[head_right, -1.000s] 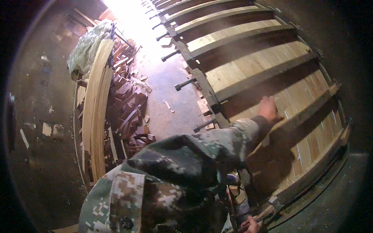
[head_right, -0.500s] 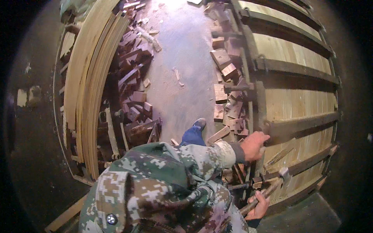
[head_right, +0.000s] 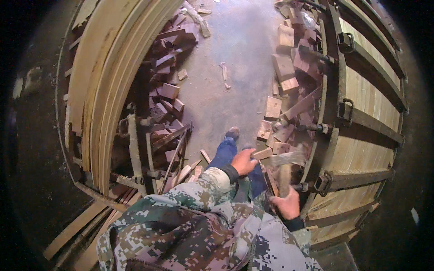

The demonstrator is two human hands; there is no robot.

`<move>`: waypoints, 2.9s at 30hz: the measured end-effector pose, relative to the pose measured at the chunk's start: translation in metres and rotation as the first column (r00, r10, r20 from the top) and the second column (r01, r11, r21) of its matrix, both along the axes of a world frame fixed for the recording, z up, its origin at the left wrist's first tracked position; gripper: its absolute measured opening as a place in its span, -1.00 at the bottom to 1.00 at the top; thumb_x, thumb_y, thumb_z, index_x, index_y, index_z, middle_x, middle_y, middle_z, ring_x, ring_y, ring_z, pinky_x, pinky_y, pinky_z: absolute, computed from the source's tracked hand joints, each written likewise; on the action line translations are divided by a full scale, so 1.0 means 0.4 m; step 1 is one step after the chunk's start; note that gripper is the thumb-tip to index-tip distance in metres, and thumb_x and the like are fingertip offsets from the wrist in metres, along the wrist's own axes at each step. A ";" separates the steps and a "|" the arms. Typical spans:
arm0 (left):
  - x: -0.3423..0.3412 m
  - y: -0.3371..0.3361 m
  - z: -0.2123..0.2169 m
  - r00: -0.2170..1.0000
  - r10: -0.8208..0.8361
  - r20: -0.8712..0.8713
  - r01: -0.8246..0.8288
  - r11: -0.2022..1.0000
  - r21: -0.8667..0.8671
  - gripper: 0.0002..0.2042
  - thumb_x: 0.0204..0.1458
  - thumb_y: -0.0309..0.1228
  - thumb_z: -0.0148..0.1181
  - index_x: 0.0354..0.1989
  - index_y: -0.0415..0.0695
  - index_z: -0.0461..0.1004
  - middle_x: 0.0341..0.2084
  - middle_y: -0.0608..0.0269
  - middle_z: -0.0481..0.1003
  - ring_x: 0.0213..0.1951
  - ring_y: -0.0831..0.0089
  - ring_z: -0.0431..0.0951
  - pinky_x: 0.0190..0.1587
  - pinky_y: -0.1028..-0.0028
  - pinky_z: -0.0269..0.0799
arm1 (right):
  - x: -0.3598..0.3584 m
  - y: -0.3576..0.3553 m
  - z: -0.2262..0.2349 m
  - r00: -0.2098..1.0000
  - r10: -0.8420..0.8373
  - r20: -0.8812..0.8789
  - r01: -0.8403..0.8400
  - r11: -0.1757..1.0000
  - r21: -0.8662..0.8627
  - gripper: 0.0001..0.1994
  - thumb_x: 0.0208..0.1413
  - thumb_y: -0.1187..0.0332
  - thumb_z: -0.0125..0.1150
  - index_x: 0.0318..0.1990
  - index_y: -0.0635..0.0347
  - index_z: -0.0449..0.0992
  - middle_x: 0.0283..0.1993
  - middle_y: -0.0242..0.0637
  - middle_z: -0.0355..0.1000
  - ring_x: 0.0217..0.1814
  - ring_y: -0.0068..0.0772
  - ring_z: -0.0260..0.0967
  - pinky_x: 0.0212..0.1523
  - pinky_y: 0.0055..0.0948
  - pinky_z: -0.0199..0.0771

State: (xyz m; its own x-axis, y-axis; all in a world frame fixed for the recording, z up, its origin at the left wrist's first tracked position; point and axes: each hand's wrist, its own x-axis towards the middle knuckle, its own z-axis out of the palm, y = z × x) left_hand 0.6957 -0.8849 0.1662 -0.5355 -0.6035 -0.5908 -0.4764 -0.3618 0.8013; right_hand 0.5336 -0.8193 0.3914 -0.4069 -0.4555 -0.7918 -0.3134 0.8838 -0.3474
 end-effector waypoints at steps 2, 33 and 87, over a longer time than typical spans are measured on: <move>0.038 -0.015 -0.071 0.999 0.007 0.031 -0.009 0.997 0.075 -0.49 -0.01 -0.30 0.25 0.16 -0.21 0.51 -0.11 -0.18 0.61 -0.01 -0.14 0.60 0.07 0.04 0.51 | 0.008 0.013 -0.064 0.992 0.111 0.056 -0.115 0.990 0.077 -0.51 -0.20 0.41 0.47 -0.05 0.40 0.52 -0.23 -0.18 0.58 -0.25 -0.42 0.52 -0.15 -0.31 0.57; 0.102 -0.625 -0.786 0.803 0.414 0.429 -0.561 0.279 0.780 -0.89 0.05 -0.50 0.21 -0.31 -0.18 0.40 -0.59 0.23 0.45 -0.64 0.42 0.48 -0.56 0.44 0.46 | -0.580 -0.498 -1.814 0.804 0.411 -0.430 -0.110 0.813 0.571 -0.56 -0.01 0.09 0.36 0.10 -0.26 0.66 0.26 0.05 0.40 0.31 0.10 0.37 0.26 0.03 0.43; -0.478 0.219 -0.040 -0.171 -0.939 -0.298 0.839 -0.298 0.456 -0.33 0.34 0.07 0.05 0.39 -0.24 0.27 0.18 0.18 0.44 0.19 0.40 0.40 0.26 0.38 0.30 | 0.101 0.603 -0.735 -0.684 -0.311 0.660 0.578 -0.782 0.231 -0.91 0.16 0.33 0.16 -0.25 0.08 0.52 -0.36 -0.36 0.44 -0.41 -0.44 0.36 -0.34 -0.39 0.44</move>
